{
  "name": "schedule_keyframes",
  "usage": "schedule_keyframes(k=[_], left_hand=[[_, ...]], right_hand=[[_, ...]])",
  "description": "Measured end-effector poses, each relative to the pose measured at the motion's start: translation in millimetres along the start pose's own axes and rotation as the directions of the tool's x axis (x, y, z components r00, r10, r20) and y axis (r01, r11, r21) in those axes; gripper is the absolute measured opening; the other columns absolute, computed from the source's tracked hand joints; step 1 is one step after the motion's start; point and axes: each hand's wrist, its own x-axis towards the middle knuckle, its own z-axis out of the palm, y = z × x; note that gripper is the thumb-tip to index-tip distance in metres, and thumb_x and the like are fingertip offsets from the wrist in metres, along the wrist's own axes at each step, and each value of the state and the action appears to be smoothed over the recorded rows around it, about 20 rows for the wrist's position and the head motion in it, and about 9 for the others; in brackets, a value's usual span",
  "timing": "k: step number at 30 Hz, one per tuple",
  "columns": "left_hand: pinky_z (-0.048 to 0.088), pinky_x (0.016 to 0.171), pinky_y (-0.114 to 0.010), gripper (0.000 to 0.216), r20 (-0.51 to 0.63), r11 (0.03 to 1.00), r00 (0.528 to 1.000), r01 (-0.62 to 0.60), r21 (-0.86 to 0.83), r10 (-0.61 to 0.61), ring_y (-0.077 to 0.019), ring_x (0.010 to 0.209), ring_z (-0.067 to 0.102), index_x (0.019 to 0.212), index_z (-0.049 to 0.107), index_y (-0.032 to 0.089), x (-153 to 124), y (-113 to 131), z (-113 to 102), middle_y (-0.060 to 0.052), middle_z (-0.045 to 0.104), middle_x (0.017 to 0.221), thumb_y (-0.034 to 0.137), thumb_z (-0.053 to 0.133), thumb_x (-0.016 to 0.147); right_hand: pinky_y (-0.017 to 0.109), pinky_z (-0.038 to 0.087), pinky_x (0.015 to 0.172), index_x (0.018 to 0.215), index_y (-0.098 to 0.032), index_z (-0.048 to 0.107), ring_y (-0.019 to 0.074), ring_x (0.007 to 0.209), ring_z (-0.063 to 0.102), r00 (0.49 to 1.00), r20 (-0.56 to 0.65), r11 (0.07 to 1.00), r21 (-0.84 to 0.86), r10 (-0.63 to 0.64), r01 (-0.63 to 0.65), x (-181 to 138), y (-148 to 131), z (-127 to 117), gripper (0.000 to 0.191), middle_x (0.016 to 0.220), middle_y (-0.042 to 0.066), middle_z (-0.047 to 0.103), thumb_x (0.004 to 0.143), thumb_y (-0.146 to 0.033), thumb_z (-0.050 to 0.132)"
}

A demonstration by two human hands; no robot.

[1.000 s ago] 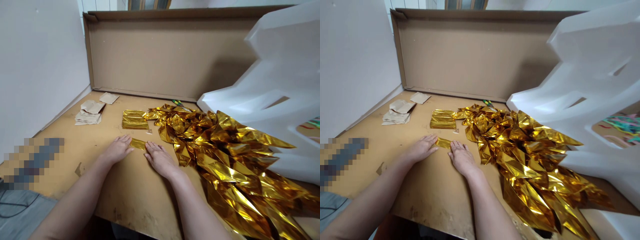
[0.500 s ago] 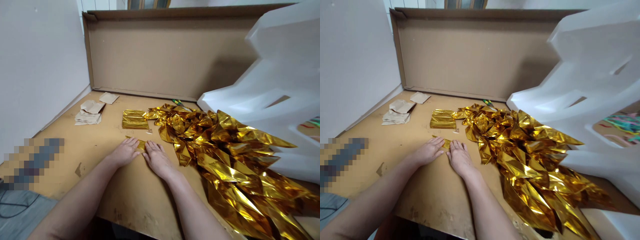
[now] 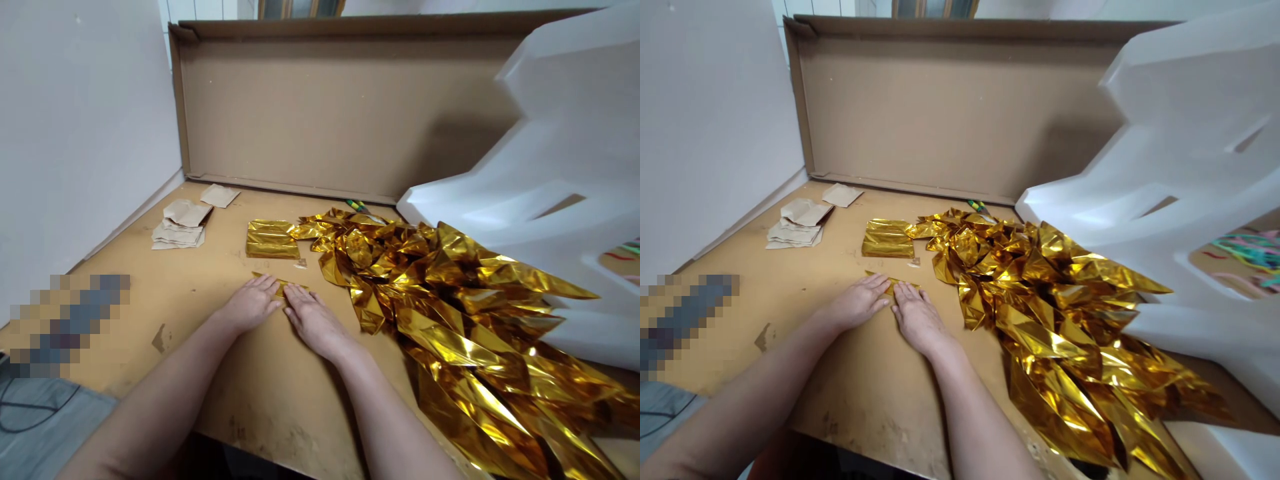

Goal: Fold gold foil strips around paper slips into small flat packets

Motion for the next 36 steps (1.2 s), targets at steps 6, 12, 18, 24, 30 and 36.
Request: schedule_keyframes(k=[6,12,18,24,30,36], left_hand=[[0.033,0.107,-0.035,0.036,-0.053,0.997,0.996,0.072,-0.007,-0.073,-0.0225,0.124,0.047,0.118,0.055,0.008,-1,-8,-7,-0.015,0.054,0.129,0.027,0.04,0.091],[0.037,0.105,-0.033,0.031,-0.06,0.99,0.988,0.139,-0.026,-0.141,-0.0208,0.12,0.051,0.112,0.059,0.013,-2,-18,-12,-0.012,0.059,0.124,0.025,0.041,0.09],[0.039,0.103,-0.033,0.028,-0.071,0.99,0.988,0.138,-0.024,-0.14,-0.0204,0.117,0.053,0.11,0.061,0.014,-1,-19,-10,-0.011,0.059,0.124,0.025,0.044,0.089],[0.041,0.101,-0.034,0.026,-0.092,0.992,0.988,0.126,-0.006,-0.126,-0.0205,0.113,0.056,0.107,0.062,0.016,0,-21,-9,-0.009,0.062,0.12,0.023,0.046,0.089],[0.045,0.094,-0.031,0.022,-0.102,0.989,0.984,0.148,-0.007,-0.148,-0.0203,0.103,0.059,0.097,0.066,0.016,3,-18,-10,-0.009,0.066,0.108,0.022,0.046,0.09],[0.047,0.086,-0.03,0.022,-0.112,0.982,0.977,0.188,0.025,-0.184,-0.0209,0.096,0.059,0.087,0.067,0.016,5,-13,-13,-0.009,0.066,0.097,0.023,0.046,0.09]], right_hand=[[0.041,0.026,0.109,0.134,-0.012,0.044,0.0211,0.131,0.036,0.999,-0.025,0.999,0.023,0.04,-0.04,-2,7,-9,0.046,0.14,0.013,0.044,0.091,-0.024,0.031],[0.038,0.029,0.108,0.131,-0.012,0.048,0.0205,0.129,0.039,0.998,-0.049,0.999,0.022,0.036,-0.035,-2,9,-9,0.044,0.137,0.012,0.047,0.092,-0.023,0.033],[0.031,0.034,0.104,0.123,-0.018,0.057,0.0182,0.122,0.049,0.996,-0.084,0.999,0.008,0.042,-0.042,-4,10,-16,0.039,0.133,0.008,0.053,0.09,-0.021,0.037],[0.027,0.045,0.089,0.106,-0.022,0.067,0.0184,0.103,0.062,0.988,-0.131,0.997,-0.001,0.075,-0.076,-4,11,-20,0.031,0.114,0.005,0.067,0.088,-0.018,0.041],[0.027,0.045,0.079,0.095,-0.02,0.069,0.021,0.093,0.064,0.971,-0.195,0.984,-0.083,0.137,-0.156,0,6,-13,0.028,0.099,0.006,0.072,0.089,-0.022,0.042],[0.029,0.041,0.081,0.087,-0.021,0.07,0.02,0.085,0.063,0.945,-0.279,0.969,-0.128,0.169,-0.211,10,4,-8,0.027,0.086,0.007,0.072,0.089,-0.023,0.043]])
